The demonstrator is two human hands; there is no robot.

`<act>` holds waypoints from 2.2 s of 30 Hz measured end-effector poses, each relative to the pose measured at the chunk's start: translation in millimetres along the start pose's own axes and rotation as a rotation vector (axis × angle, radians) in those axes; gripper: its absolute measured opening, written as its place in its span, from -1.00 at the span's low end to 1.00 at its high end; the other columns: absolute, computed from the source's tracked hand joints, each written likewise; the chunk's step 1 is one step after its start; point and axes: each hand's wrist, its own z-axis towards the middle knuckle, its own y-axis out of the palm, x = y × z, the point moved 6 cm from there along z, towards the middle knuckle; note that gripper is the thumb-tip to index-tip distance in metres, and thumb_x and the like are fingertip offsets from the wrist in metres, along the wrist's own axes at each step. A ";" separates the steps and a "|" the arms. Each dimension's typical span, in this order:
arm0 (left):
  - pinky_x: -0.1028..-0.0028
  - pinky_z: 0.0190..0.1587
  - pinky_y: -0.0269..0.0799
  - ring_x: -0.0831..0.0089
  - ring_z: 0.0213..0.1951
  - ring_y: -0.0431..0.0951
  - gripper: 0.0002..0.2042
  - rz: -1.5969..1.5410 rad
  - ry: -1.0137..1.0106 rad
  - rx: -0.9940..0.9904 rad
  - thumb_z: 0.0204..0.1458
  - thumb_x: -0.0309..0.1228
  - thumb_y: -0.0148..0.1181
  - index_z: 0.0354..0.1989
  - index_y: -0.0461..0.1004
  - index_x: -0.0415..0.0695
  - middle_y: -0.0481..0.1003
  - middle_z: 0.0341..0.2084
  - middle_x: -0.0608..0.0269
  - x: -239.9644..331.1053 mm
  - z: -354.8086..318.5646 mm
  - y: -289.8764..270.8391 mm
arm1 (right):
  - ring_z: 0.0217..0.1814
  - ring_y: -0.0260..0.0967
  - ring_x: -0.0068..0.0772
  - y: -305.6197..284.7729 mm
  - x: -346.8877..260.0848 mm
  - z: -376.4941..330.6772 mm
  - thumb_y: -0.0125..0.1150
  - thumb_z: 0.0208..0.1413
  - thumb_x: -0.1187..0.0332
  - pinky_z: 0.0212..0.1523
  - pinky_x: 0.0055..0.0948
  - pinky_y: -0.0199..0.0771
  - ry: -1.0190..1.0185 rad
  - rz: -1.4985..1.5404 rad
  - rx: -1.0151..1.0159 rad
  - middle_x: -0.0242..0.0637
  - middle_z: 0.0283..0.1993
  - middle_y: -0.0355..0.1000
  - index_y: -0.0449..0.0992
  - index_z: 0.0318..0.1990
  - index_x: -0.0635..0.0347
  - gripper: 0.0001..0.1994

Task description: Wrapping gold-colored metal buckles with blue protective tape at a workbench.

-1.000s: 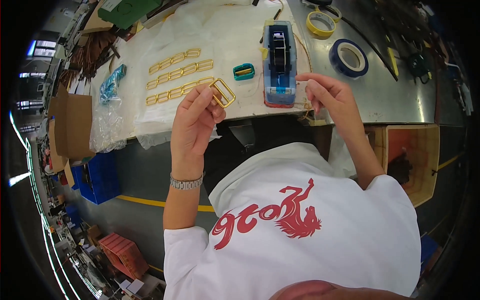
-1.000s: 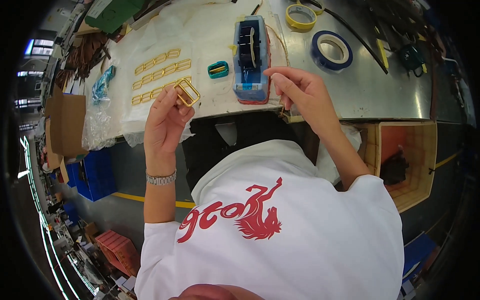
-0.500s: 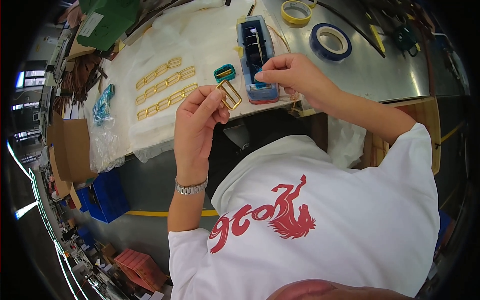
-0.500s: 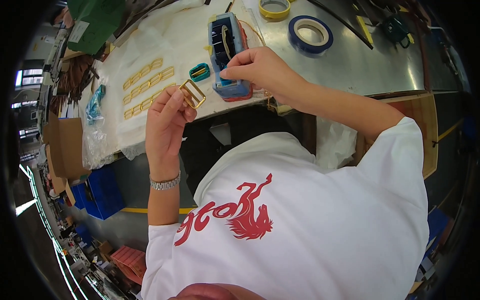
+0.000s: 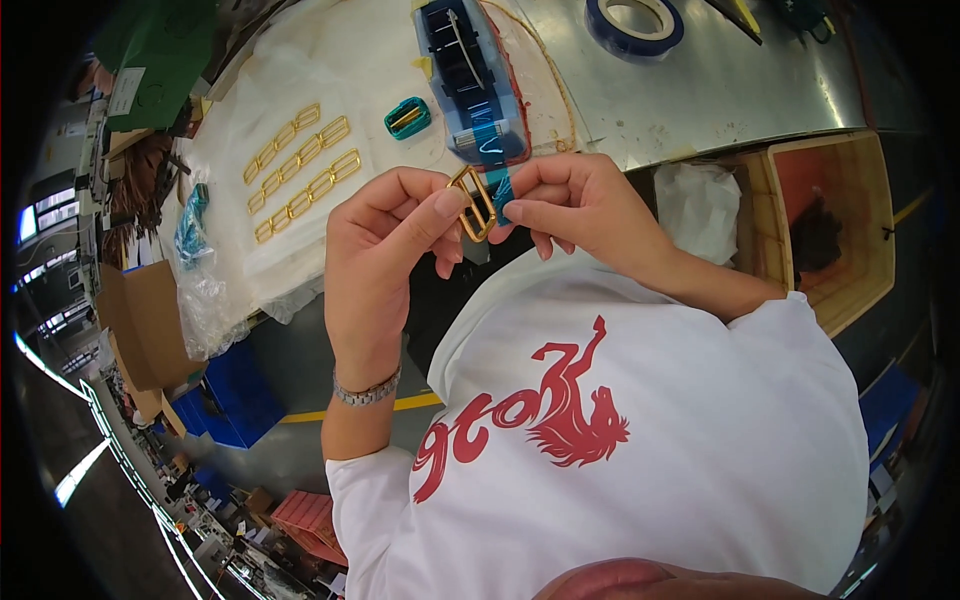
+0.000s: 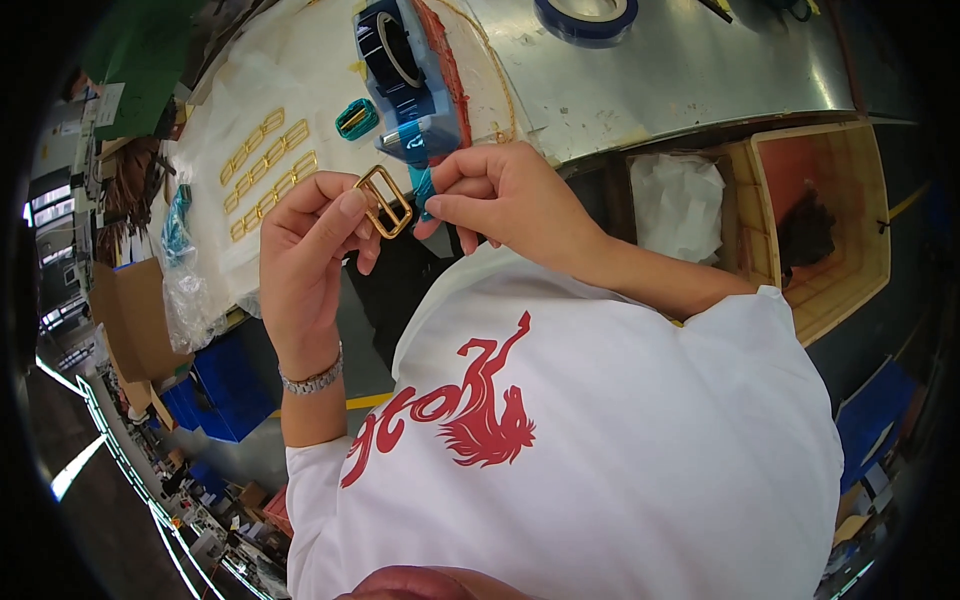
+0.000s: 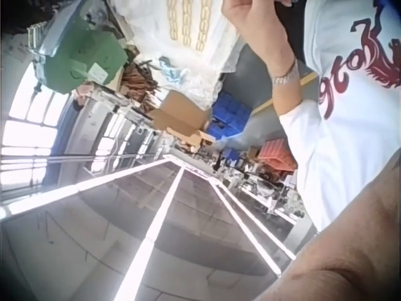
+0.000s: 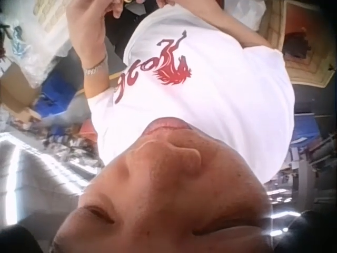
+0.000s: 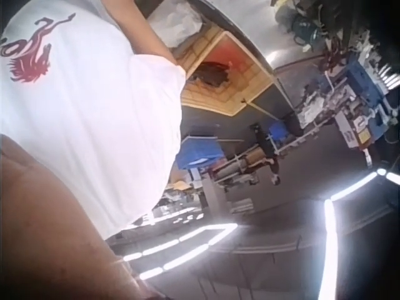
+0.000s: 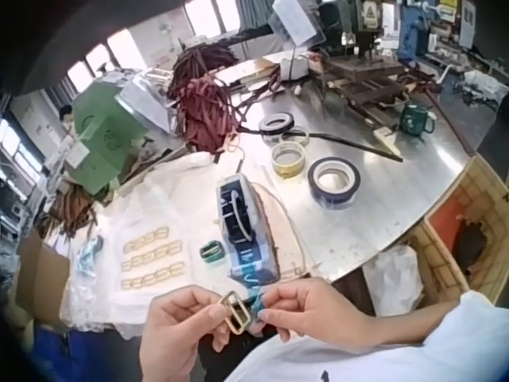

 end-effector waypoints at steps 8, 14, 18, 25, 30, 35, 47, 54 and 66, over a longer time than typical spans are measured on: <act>0.61 -0.42 0.44 0.65 -0.46 0.56 -0.84 0.086 -0.073 -0.037 0.32 -0.41 0.40 -0.16 0.66 -0.29 0.63 -0.44 0.32 -12.4 5.1 9.6 | -0.36 0.56 -0.67 2.9 4.1 -8.5 0.23 0.38 0.47 -0.36 -0.60 0.49 -0.015 0.025 -0.003 -0.32 -0.20 0.74 0.63 0.16 0.38 -0.72; 0.61 -0.42 0.44 0.65 -0.46 0.57 -0.85 0.082 -0.064 -0.025 0.34 -0.42 0.38 -0.16 0.66 -0.29 0.64 -0.43 0.31 -20.1 9.6 8.2 | -0.32 0.58 -0.63 4.9 3.1 -13.4 0.20 0.39 0.48 -0.30 -0.59 0.53 -0.005 0.061 -0.015 -0.30 -0.17 0.72 0.64 0.14 0.37 -0.74; 0.61 -0.41 0.46 0.65 -0.45 0.58 -0.84 0.094 -0.082 -0.008 0.34 -0.42 0.39 -0.16 0.66 -0.29 0.65 -0.43 0.31 -25.4 10.4 8.9 | -0.28 0.60 -0.60 6.7 7.4 -15.4 0.24 0.38 0.47 -0.26 -0.58 0.56 -0.016 0.102 -0.020 -0.29 -0.17 0.72 0.64 0.10 0.37 -0.77; 0.60 -0.40 0.48 0.65 -0.46 0.59 -0.84 0.179 -0.076 0.032 0.33 -0.42 0.41 -0.17 0.66 -0.30 0.65 -0.43 0.31 -28.1 6.9 10.7 | -0.23 0.61 -0.60 8.4 14.8 -14.2 0.39 0.33 0.45 -0.20 -0.55 0.61 -0.010 0.119 0.012 -0.27 -0.18 0.71 0.64 0.06 0.39 -0.76; 0.59 -0.40 0.52 0.63 -0.45 0.60 -0.85 0.225 -0.049 0.067 0.32 -0.45 0.41 -0.19 0.65 -0.30 0.64 -0.44 0.30 -26.5 3.3 10.8 | -0.21 0.62 -0.60 8.6 14.1 -13.3 0.43 0.32 0.46 -0.16 -0.53 0.64 -0.055 0.106 0.032 -0.25 -0.18 0.72 0.64 0.08 0.41 -0.74; 0.59 -0.40 0.54 0.62 -0.46 0.61 -0.85 0.233 -0.045 0.079 0.32 -0.44 0.41 -0.21 0.65 -0.30 0.65 -0.44 0.30 -26.2 1.6 10.8 | -0.17 0.63 -0.58 8.3 13.7 -14.0 0.45 0.30 0.45 -0.11 -0.52 0.65 -0.106 0.033 0.044 -0.20 -0.15 0.73 0.64 0.09 0.42 -0.72; 0.60 -0.37 0.54 0.64 -0.46 0.59 -0.87 0.223 -0.041 0.047 0.32 -0.47 0.40 -0.20 0.65 -0.30 0.65 -0.44 0.31 -30.9 8.9 15.8 | -0.16 0.64 -0.58 8.6 24.1 -9.8 0.50 0.24 0.44 -0.12 -0.55 0.63 -0.085 0.095 0.055 -0.24 -0.18 0.71 0.64 0.05 0.43 -0.69; 0.60 -0.14 0.57 0.63 -0.24 0.65 -0.85 0.348 0.120 0.099 0.27 -0.55 0.42 -0.07 0.63 -0.34 0.66 -0.30 0.33 -34.8 -3.2 12.2 | -0.16 0.63 -0.60 6.6 19.0 -15.5 0.51 0.22 0.46 -0.12 -0.56 0.62 -0.078 0.107 0.070 -0.27 -0.18 0.70 0.64 0.04 0.42 -0.71; 0.45 0.14 0.57 0.49 -0.02 0.67 -0.65 -0.089 -0.119 0.033 0.30 -0.49 0.39 0.21 0.63 -0.36 0.72 -0.02 0.15 -72.0 0.5 11.3 | -0.16 0.61 -0.61 7.7 21.1 -16.1 0.50 0.24 0.47 -0.13 -0.55 0.61 -0.124 0.099 0.094 -0.28 -0.17 0.70 0.64 0.08 0.42 -0.68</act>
